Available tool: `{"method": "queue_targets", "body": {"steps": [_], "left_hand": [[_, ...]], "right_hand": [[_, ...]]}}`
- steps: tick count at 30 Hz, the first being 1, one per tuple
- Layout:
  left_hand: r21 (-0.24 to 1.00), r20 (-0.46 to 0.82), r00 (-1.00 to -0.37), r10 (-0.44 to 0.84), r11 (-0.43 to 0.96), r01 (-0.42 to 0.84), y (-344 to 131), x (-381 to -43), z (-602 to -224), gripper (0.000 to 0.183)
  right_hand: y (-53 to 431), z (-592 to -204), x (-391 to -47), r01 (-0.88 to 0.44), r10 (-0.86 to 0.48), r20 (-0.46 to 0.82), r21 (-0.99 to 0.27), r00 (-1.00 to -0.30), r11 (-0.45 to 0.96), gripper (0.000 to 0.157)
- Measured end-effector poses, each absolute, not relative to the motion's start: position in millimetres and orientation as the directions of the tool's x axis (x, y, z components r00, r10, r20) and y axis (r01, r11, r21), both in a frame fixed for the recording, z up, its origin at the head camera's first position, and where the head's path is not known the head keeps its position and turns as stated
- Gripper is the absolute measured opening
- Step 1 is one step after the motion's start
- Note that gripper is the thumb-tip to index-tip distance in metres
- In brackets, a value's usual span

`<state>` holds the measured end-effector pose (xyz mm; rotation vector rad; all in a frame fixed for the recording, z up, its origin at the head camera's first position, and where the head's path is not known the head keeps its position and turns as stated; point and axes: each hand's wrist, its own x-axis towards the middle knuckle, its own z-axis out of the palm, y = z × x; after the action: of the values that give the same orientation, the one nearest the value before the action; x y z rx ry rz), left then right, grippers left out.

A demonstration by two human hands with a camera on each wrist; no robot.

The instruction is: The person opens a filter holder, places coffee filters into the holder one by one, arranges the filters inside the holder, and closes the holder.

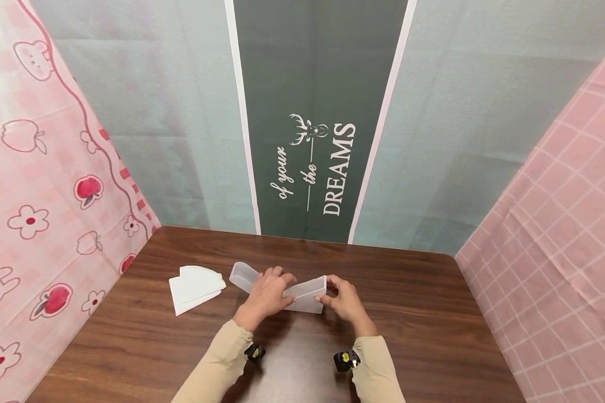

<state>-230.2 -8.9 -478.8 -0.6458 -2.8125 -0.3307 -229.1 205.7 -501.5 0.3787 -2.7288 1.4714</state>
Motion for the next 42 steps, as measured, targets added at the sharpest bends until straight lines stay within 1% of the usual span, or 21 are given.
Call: {"method": "queue_targets", "body": {"steps": [3, 6, 12, 19, 28, 36, 42], "left_hand": [[0.07, 0.276, -0.855, 0.439, 0.878, 0.473, -9.6, -227.9, -473.1, 0.039], [0.042, 0.279, -0.849, 0.448, 0.878, 0.477, -8.8, -226.3, -470.7, 0.041], [0.041, 0.28, -0.845, 0.455, 0.874, 0.485, -8.9, -224.2, -468.9, 0.04], [0.028, 0.344, -0.837, 0.424, 0.887, 0.461, -24.5, -217.6, -457.8, 0.041], [0.071, 0.409, -0.819, 0.404, 0.88, 0.469, -38.2, -218.3, -447.7, 0.038], [0.085, 0.406, -0.827, 0.389, 0.885, 0.458, -51.0, -220.5, -441.0, 0.039], [0.089, 0.408, -0.832, 0.376, 0.891, 0.446, -64.6, -221.4, -440.8, 0.038]], "right_hand": [[206.6, -501.2, -228.7, -0.214, -0.205, 0.122, -0.824, -0.971, 0.524, 0.035], [207.1, -501.0, -228.5, -0.214, -0.207, 0.122, -0.826, -0.971, 0.521, 0.035], [206.1, -501.4, -229.7, -0.228, -0.202, 0.141, -0.823, -0.969, 0.52, 0.034], [203.4, -503.4, -228.9, -0.237, -0.22, 0.14, -0.823, -0.965, 0.516, 0.034], [205.1, -506.6, -226.4, -0.226, -0.192, 0.144, -0.815, -0.971, 0.533, 0.036], [206.1, -507.5, -228.6, -0.242, -0.197, 0.16, -0.81, -0.967, 0.535, 0.037], [205.5, -505.6, -229.8, -0.229, -0.195, 0.145, -0.814, -0.97, 0.534, 0.038]]}}
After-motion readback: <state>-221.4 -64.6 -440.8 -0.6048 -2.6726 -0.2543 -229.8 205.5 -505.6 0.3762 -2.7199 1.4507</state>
